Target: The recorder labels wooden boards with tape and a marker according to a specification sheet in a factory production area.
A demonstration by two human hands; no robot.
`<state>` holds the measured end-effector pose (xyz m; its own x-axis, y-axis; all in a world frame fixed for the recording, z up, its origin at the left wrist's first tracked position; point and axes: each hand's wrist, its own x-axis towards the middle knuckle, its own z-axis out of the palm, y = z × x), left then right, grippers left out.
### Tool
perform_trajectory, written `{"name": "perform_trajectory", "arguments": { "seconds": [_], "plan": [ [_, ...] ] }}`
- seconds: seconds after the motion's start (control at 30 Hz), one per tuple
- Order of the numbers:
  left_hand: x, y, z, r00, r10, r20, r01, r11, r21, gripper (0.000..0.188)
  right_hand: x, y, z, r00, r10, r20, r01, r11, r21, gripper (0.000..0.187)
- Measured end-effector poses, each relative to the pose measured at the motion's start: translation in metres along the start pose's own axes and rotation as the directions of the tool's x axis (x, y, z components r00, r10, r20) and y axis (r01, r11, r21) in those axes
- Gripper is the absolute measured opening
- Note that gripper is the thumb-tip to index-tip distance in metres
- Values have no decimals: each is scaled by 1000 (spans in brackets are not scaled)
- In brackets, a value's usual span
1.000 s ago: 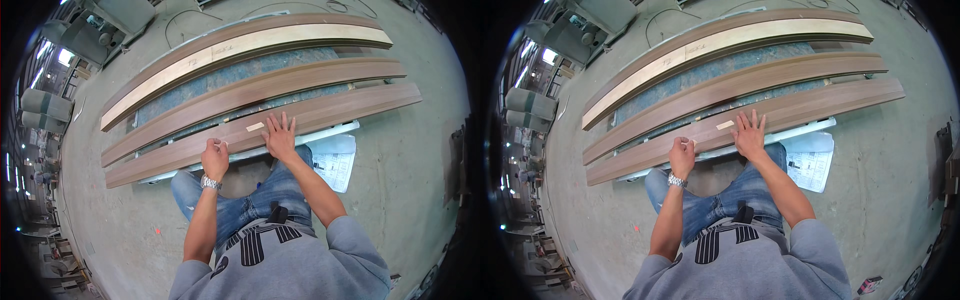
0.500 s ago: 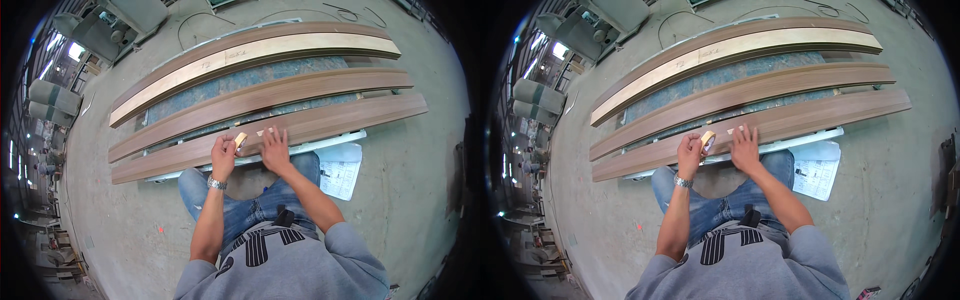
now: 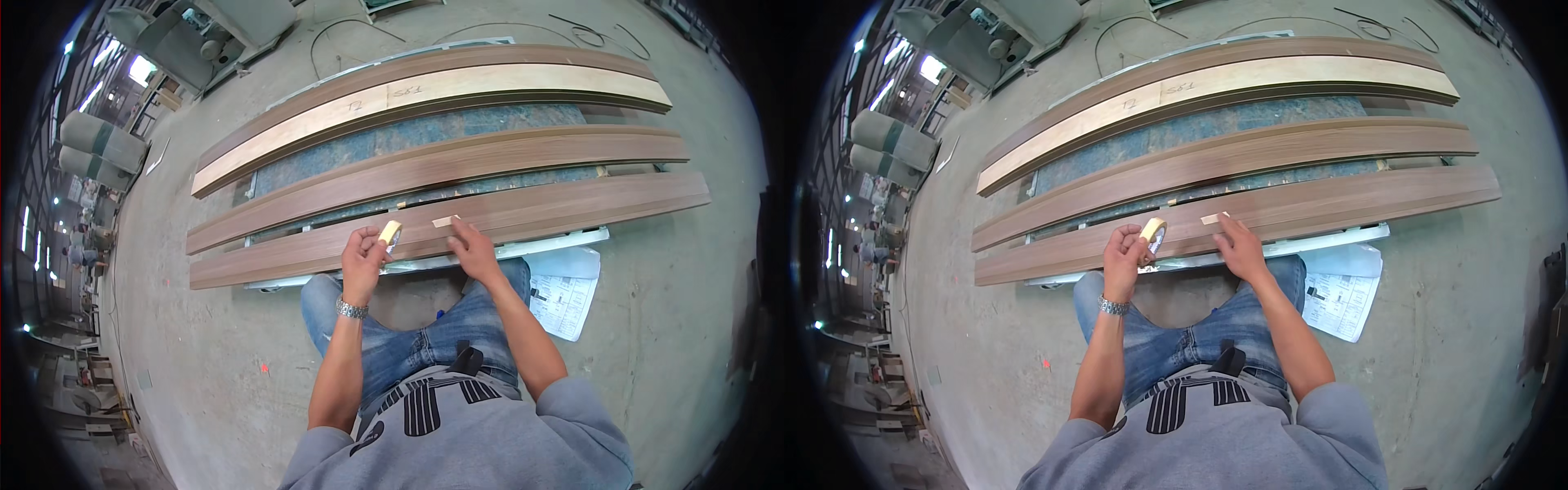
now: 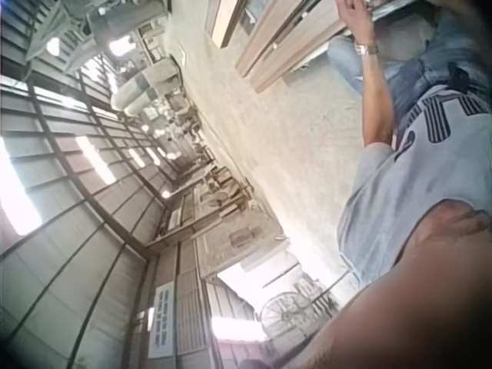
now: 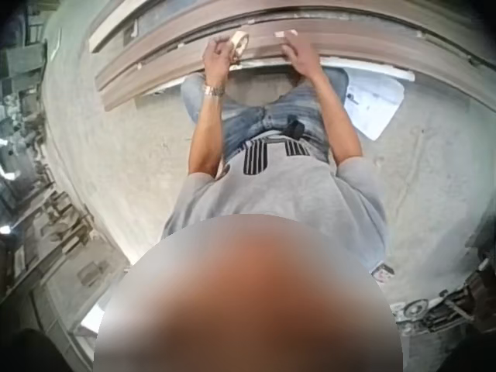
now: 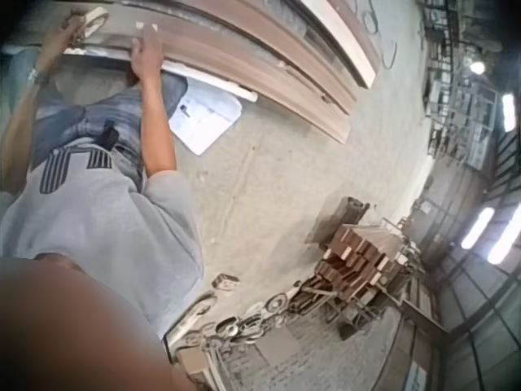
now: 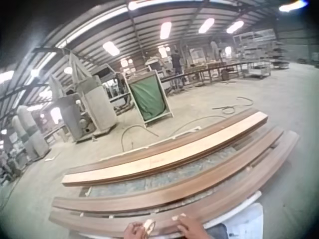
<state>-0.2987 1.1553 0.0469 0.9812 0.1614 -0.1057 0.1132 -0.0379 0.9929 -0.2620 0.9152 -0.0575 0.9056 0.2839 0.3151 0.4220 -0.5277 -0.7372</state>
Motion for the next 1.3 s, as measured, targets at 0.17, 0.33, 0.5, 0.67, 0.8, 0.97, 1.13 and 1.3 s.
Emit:
{"name": "perform_trajectory", "arguments": {
  "seconds": [0.17, 0.33, 0.5, 0.67, 0.8, 0.97, 1.13, 1.3],
  "plan": [
    [-10, -6, 26, 979, 71, 189, -61, 996, -58, 28, 14, -41, -10, 931, 363, -27, -268, 735, 623, 33],
    [-11, -7, 40, 958, 193, 212, -218, 971, 100, 28, 35, -70, -27, 960, 278, -35, -179, 705, 686, 32],
    [7, -7, 45, 917, 315, 247, -388, 850, 357, 26, 43, -61, -24, 947, 317, -48, -229, 774, 590, 21],
    [74, 28, 48, 885, 354, 304, -457, 528, 715, 34, 94, -35, -11, 897, 368, -246, -257, 885, 389, 14],
    [167, 39, 66, 966, 178, 185, -228, 264, 937, 55, 160, 14, 7, 816, 427, -391, -359, 903, 236, 18],
    [219, 41, 107, 987, 94, 130, -139, 102, 985, 56, 208, 46, 9, 777, 496, -388, -526, 850, 33, 16],
    [251, 30, 131, 988, -136, 74, -72, 21, 997, 47, 204, 65, 28, 844, 381, -379, -477, 854, -205, 15],
    [272, 35, 150, 965, -260, 22, -30, -26, 999, 43, 201, 82, 34, 832, 253, -494, -406, 885, -229, 14]
  ]
}}
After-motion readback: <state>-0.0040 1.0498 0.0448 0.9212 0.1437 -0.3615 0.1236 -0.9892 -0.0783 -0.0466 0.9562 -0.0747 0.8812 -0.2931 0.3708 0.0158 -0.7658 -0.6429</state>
